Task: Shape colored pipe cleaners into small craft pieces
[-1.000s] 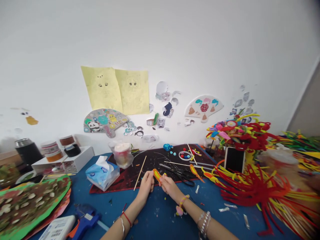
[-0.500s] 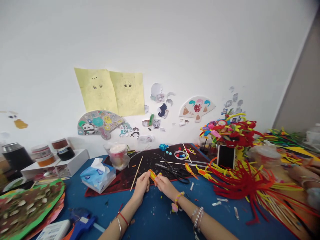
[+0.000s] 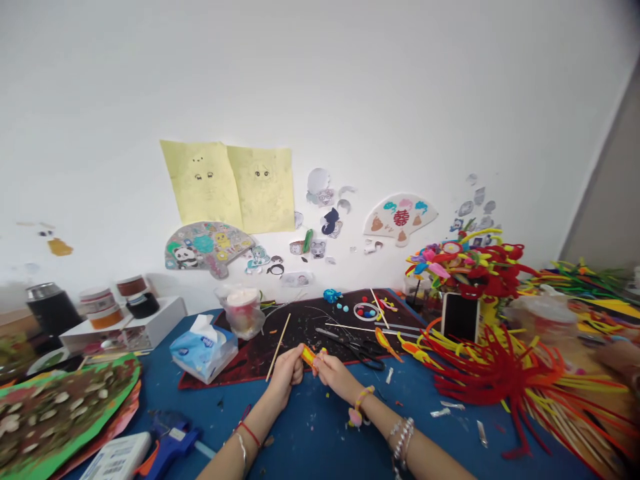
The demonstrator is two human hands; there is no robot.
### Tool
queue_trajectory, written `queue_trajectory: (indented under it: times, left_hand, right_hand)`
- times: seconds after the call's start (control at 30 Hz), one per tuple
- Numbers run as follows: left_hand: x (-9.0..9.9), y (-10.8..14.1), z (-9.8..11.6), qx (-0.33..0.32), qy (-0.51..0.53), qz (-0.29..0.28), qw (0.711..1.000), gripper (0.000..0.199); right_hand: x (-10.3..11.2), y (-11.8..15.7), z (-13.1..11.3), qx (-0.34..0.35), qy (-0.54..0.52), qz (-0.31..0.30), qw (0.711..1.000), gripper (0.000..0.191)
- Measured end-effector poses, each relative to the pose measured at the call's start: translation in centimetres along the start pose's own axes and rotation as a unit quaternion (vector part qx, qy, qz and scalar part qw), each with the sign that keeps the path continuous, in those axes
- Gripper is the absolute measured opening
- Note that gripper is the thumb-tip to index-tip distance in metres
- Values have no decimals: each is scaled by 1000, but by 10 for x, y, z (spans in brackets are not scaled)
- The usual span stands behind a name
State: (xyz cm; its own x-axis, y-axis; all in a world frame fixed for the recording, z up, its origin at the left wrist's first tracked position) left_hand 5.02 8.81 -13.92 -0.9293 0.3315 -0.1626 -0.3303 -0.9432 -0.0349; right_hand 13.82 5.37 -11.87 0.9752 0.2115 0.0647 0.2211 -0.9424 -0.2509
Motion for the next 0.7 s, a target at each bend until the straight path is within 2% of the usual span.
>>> queue_trajectory:
  times: [0.2, 0.33, 0.5, 0.7]
  left_hand:
    - [-2, 2, 6, -20, 19, 2, 1000, 40]
    - [-9, 7, 14, -28, 45, -34, 998, 49]
    - [-18, 11, 12, 2, 80, -72, 994, 43]
    - [-13, 7, 9, -7, 108, -45, 993, 41]
  right_hand:
    - [3, -3, 8, -20, -22, 4, 1000, 44]
    - [2, -2, 13, -41, -43, -6, 998, 45]
    - [-1, 1, 16, -72, -73, -42, 994, 45]
    - [-1, 2, 17, -71, -90, -47, 992, 44]
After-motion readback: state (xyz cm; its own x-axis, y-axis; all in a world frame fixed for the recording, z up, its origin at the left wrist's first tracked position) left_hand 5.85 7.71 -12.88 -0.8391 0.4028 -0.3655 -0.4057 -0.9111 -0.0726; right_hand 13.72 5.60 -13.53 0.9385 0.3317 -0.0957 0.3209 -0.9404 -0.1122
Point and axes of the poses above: each hand's wrist, its own y-axis away from the middle knuckle, its own x-axis out of the back of the hand, z = x × y, the point moved 10 cm from there along -y, towards the middle knuckle, and after that the axes turned 9 degrees about -y, right-handed, at the moved point
